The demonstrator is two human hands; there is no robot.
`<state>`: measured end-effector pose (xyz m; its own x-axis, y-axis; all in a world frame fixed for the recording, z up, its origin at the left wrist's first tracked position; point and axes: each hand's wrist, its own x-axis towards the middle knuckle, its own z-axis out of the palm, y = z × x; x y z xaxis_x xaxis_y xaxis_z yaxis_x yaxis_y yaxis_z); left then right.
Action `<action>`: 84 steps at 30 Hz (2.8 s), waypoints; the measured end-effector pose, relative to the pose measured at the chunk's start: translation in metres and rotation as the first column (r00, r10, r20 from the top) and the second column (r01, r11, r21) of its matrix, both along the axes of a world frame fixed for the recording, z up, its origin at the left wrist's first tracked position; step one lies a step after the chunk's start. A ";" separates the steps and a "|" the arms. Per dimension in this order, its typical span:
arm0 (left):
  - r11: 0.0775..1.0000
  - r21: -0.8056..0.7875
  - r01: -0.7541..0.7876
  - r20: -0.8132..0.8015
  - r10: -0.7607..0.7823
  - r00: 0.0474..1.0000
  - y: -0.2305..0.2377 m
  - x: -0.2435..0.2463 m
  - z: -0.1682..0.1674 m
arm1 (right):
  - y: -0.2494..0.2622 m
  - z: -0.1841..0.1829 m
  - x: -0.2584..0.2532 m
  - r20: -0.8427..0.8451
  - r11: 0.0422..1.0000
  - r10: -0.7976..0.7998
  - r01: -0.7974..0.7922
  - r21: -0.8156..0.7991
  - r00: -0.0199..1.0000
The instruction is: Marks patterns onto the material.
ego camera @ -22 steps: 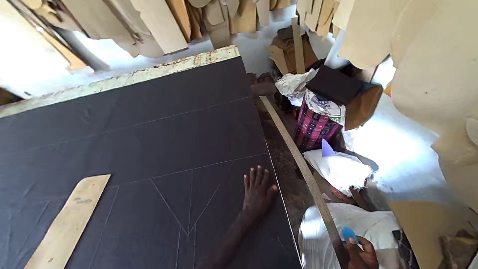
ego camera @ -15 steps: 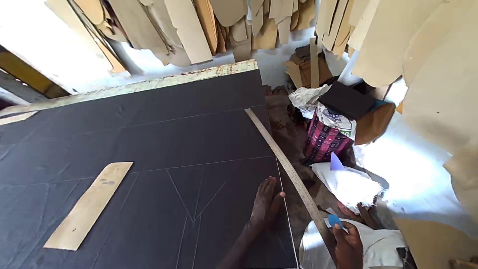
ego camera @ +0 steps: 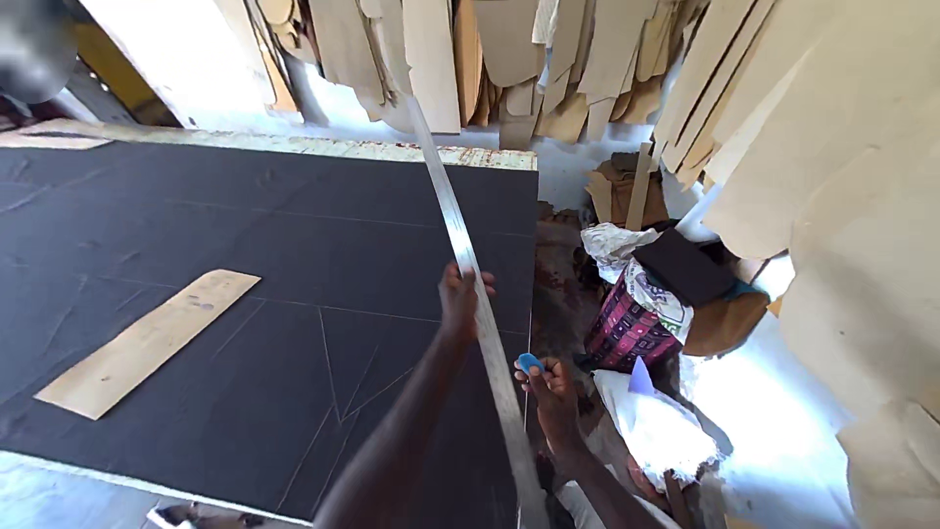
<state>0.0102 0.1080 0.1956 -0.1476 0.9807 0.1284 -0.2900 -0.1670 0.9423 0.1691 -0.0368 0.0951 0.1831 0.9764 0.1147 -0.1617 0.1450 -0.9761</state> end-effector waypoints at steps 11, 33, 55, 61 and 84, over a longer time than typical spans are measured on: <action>0.935 -0.299 -0.193 -0.402 0.060 0.914 0.113 -0.039 0.018 | 0.226 -0.052 0.010 -0.255 0.676 0.624 -0.674 -0.297 0.739; 0.801 -0.567 -0.189 -0.393 -0.062 0.917 0.036 -0.018 -0.111 | 0.529 -0.065 0.085 -0.275 0.792 0.399 -0.480 -0.378 0.875; 0.574 -0.119 -0.810 -0.976 0.083 0.202 0.042 0.119 -0.168 | 0.721 -0.056 0.098 0.775 0.522 0.625 -0.789 -0.324 0.094; 0.564 -0.219 -0.796 -0.936 0.108 0.334 0.034 0.130 -0.154 | 0.751 -0.055 0.106 0.888 0.353 0.370 -0.843 -0.406 -0.273; 0.491 -0.311 -0.814 -0.928 0.027 0.371 -0.003 0.163 -0.147 | 0.726 -0.017 0.148 0.866 0.254 0.385 -0.865 -0.433 -0.320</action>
